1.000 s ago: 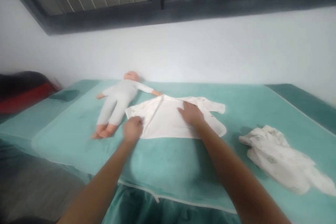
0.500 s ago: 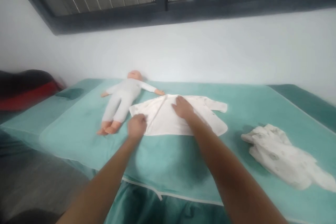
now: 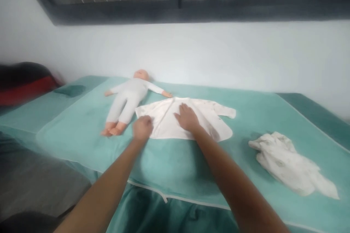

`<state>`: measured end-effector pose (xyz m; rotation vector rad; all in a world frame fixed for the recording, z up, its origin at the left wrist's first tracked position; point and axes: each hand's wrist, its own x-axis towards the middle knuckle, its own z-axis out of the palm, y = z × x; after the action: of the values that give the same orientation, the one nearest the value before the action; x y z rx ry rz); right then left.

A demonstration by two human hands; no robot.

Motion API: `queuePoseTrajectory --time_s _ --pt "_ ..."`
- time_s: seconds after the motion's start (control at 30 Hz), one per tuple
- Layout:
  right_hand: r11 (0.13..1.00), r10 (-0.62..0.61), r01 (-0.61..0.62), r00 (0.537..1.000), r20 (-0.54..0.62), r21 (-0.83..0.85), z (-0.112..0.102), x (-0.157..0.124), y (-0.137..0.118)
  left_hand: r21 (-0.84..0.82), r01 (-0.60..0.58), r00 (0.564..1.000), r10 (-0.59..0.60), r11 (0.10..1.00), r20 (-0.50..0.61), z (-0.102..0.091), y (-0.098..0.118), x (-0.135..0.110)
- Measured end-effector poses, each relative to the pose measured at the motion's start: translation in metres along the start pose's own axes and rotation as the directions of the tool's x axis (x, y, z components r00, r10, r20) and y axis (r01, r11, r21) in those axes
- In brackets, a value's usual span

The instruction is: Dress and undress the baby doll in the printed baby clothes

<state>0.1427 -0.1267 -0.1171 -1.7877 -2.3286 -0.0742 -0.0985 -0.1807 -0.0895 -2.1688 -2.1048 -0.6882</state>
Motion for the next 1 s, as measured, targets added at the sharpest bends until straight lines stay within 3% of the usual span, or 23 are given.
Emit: queuePoseTrajectory --time_s 0.27,0.53,0.6,0.73,0.8,0.87,0.93,1.0 --pt "0.993 -0.099 0.099 0.995 0.004 0.060 -0.013 -0.032 -0.044 -0.088 0.077 0.994 -0.084 0.993 -0.071 -0.002 -0.005 -0.003" --pt "0.973 -0.219 0.215 0.975 0.039 0.089 -0.026 -0.048 -0.071 -0.193 0.105 0.981 -0.133 0.976 -0.139 0.001 -0.010 -0.002" --pt "0.946 -0.309 0.300 0.949 0.067 0.121 -0.032 -0.055 -0.076 -0.215 0.101 0.980 -0.134 0.971 -0.146 0.002 -0.011 -0.002" --pt "0.831 -0.536 0.491 0.832 0.141 0.261 -0.049 -0.082 -0.085 -0.263 0.091 0.977 -0.138 0.960 -0.164 0.002 -0.013 -0.002" --pt "0.782 -0.585 0.490 0.790 0.183 0.386 -0.060 -0.091 -0.083 -0.289 0.086 0.975 -0.140 0.954 -0.172 0.002 -0.014 -0.002" --pt "0.735 -0.593 0.396 0.769 0.239 0.551 -0.068 -0.086 -0.076 -0.310 0.081 0.974 -0.141 0.947 -0.176 0.003 -0.014 -0.002" --pt "0.736 -0.495 0.232 0.826 0.271 0.636 -0.069 -0.068 -0.064 -0.327 0.076 0.974 -0.141 0.942 -0.180 0.004 -0.015 -0.002" --pt "0.823 -0.253 0.074 0.935 0.246 0.564 -0.061 -0.041 -0.051 -0.338 0.067 0.974 -0.135 0.939 -0.183 0.005 -0.016 -0.003"
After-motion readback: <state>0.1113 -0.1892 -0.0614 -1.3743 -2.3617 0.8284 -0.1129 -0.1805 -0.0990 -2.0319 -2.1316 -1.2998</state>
